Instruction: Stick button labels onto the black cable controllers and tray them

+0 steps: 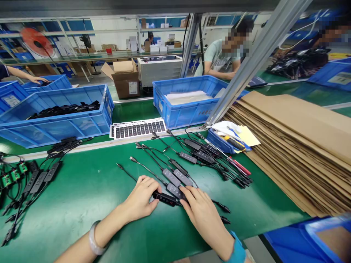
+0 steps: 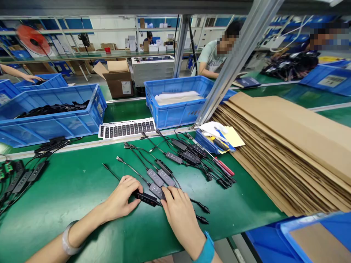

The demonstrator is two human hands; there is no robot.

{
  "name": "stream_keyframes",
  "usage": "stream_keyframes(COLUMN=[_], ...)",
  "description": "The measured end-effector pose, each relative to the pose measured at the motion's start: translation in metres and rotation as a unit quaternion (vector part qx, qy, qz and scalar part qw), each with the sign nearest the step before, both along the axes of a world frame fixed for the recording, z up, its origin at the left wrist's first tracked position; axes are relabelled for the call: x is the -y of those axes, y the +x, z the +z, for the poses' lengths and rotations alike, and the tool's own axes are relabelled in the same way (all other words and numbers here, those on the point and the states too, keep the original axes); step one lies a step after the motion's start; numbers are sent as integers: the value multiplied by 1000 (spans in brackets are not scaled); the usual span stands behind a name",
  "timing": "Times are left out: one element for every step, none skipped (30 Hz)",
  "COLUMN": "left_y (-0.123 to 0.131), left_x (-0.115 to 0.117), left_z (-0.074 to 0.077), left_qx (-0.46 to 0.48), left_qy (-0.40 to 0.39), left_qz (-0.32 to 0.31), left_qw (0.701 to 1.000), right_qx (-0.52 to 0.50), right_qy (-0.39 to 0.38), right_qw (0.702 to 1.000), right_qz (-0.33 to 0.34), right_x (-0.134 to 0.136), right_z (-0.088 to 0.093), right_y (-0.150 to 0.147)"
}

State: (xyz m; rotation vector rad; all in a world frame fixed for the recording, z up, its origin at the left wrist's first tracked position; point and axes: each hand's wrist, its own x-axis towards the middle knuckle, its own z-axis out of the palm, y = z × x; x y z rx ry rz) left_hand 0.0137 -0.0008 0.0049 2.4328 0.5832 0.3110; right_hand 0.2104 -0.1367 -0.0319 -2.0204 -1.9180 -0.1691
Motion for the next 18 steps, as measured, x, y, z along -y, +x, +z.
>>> stream_keyframes(left_y=[1, 2, 3, 4, 5, 6, 7, 8, 8, 8, 7, 6, 5, 4, 3, 2, 1, 1], left_x=[1, 2, 2, 2, 1, 0, -2, -3, -5, -7, -9, -12, -14, -16, -18, -20, -22, -24], left_z=[-1, -2, -3, -4, -4, -5, -4, -4, -3, -2, -2, -1, -1, -1, -2, -2, -3, -4], left_qx=[2, 2, 1, 0, 2, 8, 16, 26, 35, 42, 42, 36, 25, 13, 3, -1, 1, 6], left_qy=[5, 12, 19, 25, 29, 33, 37, 39, 40, 39, 39, 43, 51, 64, 81, 98, 112, 120], left_qz=[-3, -8, -15, -22, -28, -34, -42, -55, -74, -93, -110, -122, -126, -125, -120, -116, -113, -112], left_qw=[1000, 1000, 1000, 999, 999, 999, 998, 997, 996, 994, 992, 991, 990, 990, 989, 988, 987, 986], right_qx=[-4, -11, -22, -38, -62, -91, -124, -158, -189, -211, -217, -203, -168, -118, -64, -17, 13, 23], right_qy=[5, 11, 15, 16, 13, 8, 2, -4, -10, -16, -21, -26, -32, -37, -43, -47, -51, -51], right_qw=[1000, 1000, 1000, 999, 998, 996, 992, 985, 978, 972, 970, 975, 984, 992, 997, 998, 998, 998], right_qz=[-1, -5, -9, -8, -1, 14, 36, 63, 88, 103, 103, 84, 50, 11, -23, -43, -46, -35], right_x=[2, 4, 5, 6, 6, 6, 4, 2, -1, -5, -9, -14, -18, -23, -26, -29, -29, -29], right_z=[-1, -1, 0, 2, 4, 8, 12, 16, 20, 23, 24, 25, 23, 21, 18, 14, 10, 8], right_y=[-2, -5, -7, -10, -12, -14, -15, -16, -16, -15, -13, -10, -7, -5, -2, -1, 0, 1])
